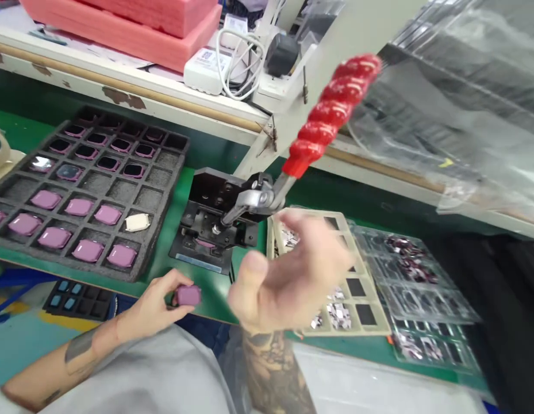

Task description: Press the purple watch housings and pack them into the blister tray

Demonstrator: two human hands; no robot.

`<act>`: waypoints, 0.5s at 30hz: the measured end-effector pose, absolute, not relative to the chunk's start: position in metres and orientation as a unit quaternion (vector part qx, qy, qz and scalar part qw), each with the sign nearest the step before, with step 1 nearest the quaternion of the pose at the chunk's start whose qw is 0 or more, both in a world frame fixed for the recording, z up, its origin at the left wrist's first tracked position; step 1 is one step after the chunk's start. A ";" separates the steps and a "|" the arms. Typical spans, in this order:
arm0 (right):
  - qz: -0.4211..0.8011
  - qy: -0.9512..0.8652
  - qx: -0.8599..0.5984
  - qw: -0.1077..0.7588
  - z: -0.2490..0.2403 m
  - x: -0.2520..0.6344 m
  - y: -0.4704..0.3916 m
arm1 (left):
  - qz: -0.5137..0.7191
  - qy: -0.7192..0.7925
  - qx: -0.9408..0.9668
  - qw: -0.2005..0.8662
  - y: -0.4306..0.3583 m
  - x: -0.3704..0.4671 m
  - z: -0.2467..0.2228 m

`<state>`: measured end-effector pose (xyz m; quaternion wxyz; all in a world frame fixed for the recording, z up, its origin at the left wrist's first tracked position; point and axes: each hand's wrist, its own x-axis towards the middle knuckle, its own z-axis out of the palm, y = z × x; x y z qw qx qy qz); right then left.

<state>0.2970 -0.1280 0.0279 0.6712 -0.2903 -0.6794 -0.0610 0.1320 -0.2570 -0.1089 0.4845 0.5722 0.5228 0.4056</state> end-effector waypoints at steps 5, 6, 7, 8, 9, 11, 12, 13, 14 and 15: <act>0.139 -0.791 -0.378 0.461 -0.081 0.314 -0.182 | 0.439 0.509 0.578 0.464 -0.284 0.123 -0.101; 0.152 -0.801 -0.400 0.418 -0.096 0.312 -0.185 | 0.441 0.505 0.588 0.453 -0.285 0.123 -0.100; 0.152 -0.809 -0.423 0.379 -0.108 0.309 -0.184 | 0.441 0.504 0.597 0.441 -0.285 0.123 -0.099; 0.144 -0.816 -0.443 0.342 -0.116 0.305 -0.179 | 0.439 0.507 0.607 0.425 -0.285 0.124 -0.099; 0.135 -0.822 -0.459 0.309 -0.121 0.302 -0.171 | 0.437 0.512 0.618 0.406 -0.283 0.125 -0.098; 0.127 -0.833 -0.475 0.253 -0.123 0.297 -0.152 | 0.437 0.513 0.640 0.369 -0.280 0.128 -0.097; 0.129 -0.837 -0.476 0.235 -0.122 0.296 -0.144 | 0.440 0.511 0.649 0.352 -0.279 0.129 -0.096; 0.137 -0.838 -0.475 0.230 -0.121 0.296 -0.138 | 0.445 0.508 0.657 0.335 -0.278 0.130 -0.095; 0.148 -0.836 -0.473 0.236 -0.119 0.297 -0.135 | 0.451 0.509 0.662 0.315 -0.276 0.130 -0.094; 0.164 -0.829 -0.472 0.253 -0.117 0.298 -0.136 | 0.454 0.514 0.667 0.290 -0.274 0.131 -0.093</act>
